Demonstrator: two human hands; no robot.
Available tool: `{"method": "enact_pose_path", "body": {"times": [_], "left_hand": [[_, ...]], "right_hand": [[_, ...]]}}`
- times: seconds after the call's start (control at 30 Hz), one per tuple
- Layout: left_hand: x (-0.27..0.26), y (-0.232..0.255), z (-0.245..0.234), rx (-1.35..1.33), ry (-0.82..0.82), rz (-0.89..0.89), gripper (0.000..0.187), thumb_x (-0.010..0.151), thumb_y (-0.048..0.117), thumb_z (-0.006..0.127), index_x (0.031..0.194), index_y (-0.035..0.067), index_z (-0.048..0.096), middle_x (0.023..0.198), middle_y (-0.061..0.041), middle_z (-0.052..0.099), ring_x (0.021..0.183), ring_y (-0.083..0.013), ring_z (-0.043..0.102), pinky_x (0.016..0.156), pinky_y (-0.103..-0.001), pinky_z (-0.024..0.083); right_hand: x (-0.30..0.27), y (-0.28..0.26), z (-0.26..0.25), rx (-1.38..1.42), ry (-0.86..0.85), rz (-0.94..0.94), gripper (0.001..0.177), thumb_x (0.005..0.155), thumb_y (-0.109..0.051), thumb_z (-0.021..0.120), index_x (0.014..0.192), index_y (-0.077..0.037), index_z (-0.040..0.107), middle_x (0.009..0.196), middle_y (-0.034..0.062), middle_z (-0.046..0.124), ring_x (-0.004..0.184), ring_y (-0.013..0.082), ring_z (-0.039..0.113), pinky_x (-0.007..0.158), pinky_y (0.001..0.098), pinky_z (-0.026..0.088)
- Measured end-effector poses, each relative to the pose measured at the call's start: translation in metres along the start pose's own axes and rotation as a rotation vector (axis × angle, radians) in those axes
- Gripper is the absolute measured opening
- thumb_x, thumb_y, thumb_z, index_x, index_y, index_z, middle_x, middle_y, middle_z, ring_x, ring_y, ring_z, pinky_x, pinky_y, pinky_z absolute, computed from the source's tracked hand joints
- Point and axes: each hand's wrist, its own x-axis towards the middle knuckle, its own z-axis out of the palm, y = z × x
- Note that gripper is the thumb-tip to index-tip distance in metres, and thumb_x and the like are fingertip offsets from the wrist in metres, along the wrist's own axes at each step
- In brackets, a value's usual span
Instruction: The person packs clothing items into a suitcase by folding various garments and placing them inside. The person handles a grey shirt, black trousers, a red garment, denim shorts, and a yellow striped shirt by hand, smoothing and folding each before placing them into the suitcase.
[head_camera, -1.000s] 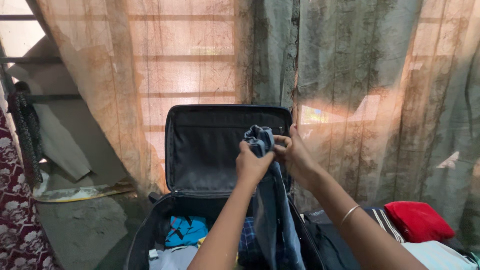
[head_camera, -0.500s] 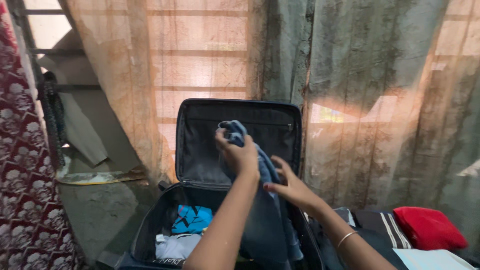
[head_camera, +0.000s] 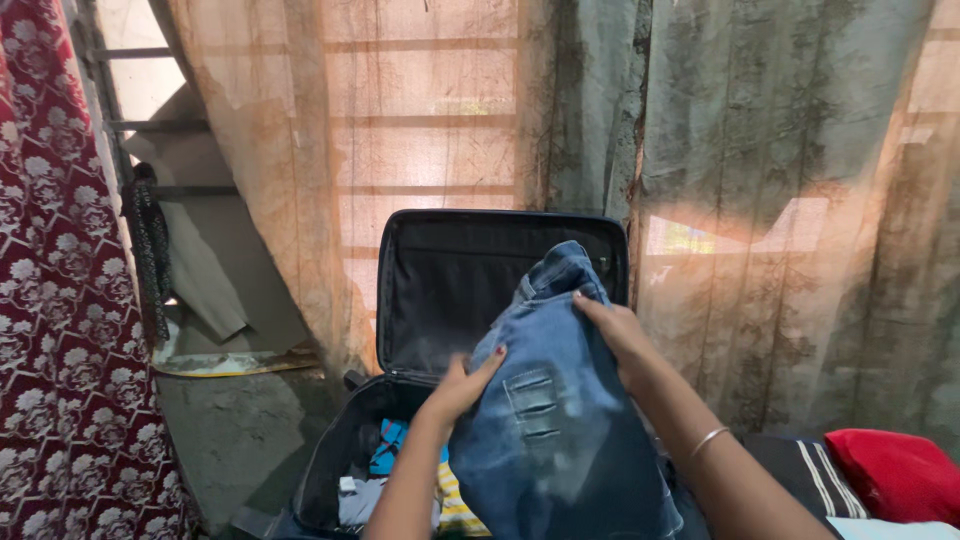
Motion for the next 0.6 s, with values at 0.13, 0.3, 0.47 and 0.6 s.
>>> {"method": "enact_pose_path", "body": {"times": [0.13, 0.3, 0.47, 0.6], "left_hand": [[-0.022, -0.003, -0.008, -0.371, -0.487, -0.298, 0.077, 0.079, 0.067, 0.065, 0.136, 0.015, 0.062, 0.122, -0.006, 0.073, 0.107, -0.0205, 0.07, 0.096, -0.039, 0.055], [-0.014, 0.032, 0.002, -0.619, -0.404, 0.038, 0.052, 0.085, 0.043, 0.077, 0.114, 0.0, 0.071, 0.099, -0.012, 0.076, 0.084, -0.0234, 0.072, 0.08, -0.039, 0.058], [0.0, 0.044, 0.038, -0.672, -0.139, 0.115, 0.033, 0.087, 0.03, 0.078, 0.103, 0.001, 0.074, 0.093, -0.007, 0.076, 0.084, -0.0177, 0.07, 0.079, -0.032, 0.055], [0.008, 0.029, 0.024, -0.574, -0.374, 0.101, 0.025, 0.08, 0.015, 0.073, 0.103, 0.005, 0.071, 0.092, -0.005, 0.074, 0.082, -0.0174, 0.069, 0.077, -0.033, 0.056]], "right_hand": [[0.012, -0.013, -0.012, 0.102, -0.07, 0.05, 0.044, 0.093, -0.043, 0.068, 0.11, -0.003, 0.07, 0.098, 0.0122, 0.076, 0.084, 0.0233, 0.072, 0.08, 0.037, 0.059], [0.018, -0.001, -0.047, 0.137, 0.049, 0.036, 0.054, 0.09, -0.046, 0.066, 0.126, -0.006, 0.065, 0.108, 0.0114, 0.073, 0.092, 0.0225, 0.071, 0.081, 0.0401, 0.06], [-0.006, 0.026, -0.063, -0.15, 0.318, 0.158, 0.097, 0.089, -0.033, 0.082, 0.159, -0.005, 0.021, 0.135, 0.0226, 0.055, 0.111, 0.0298, 0.063, 0.091, 0.0508, 0.057], [-0.018, 0.039, -0.079, -0.157, -0.064, 0.123, 0.134, 0.065, -0.013, 0.088, 0.159, -0.031, -0.005, 0.142, 0.0228, 0.054, 0.116, 0.0301, 0.065, 0.095, 0.052, 0.054]]}}
